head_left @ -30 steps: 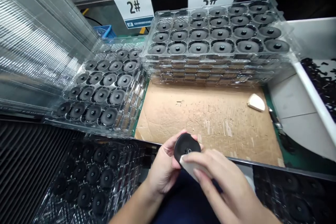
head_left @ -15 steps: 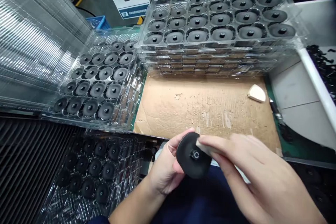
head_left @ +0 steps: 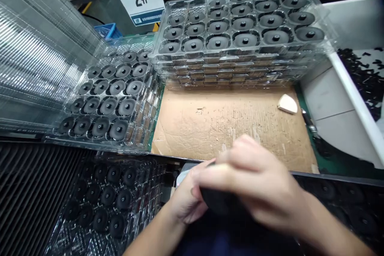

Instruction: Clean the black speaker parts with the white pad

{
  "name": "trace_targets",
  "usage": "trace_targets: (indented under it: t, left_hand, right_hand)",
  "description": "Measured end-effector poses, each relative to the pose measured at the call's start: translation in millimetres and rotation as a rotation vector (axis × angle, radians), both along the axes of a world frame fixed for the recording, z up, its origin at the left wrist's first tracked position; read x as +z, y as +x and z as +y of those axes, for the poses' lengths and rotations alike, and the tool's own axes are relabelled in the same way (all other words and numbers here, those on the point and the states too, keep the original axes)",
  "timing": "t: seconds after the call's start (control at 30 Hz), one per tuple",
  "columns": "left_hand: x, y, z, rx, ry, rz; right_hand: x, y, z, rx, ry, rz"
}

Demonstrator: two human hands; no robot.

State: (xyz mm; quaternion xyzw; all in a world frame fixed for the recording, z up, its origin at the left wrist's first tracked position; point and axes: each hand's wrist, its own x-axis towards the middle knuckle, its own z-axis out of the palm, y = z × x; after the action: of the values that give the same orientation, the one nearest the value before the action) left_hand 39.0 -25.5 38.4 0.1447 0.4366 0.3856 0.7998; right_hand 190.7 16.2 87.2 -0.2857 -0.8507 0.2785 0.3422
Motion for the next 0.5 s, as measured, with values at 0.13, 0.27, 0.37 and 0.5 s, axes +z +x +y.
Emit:
trace_targets:
  t: [0.13,0.27,0.37,0.5]
  left_hand:
    - [-1.0,-1,-1,0.048,0.021,-0.352]
    - [-1.4,-2,1,0.095,0.011,-0.423]
    - [-1.4,-1,2,0.131,0.012,-0.383]
    - [-1.0,2,2,0.151,0.06,-0.337]
  right_hand:
    - [-40.8,21,6,-0.411,-0.244,-0.077]
    - [-103.0,27,-16,-0.481,-0.443,-0.105]
    - [-117.4,28,-28,-0.509,-0.466,-0.074]
    - [-66.1,24,-28,-0.722,-0.359,0.059]
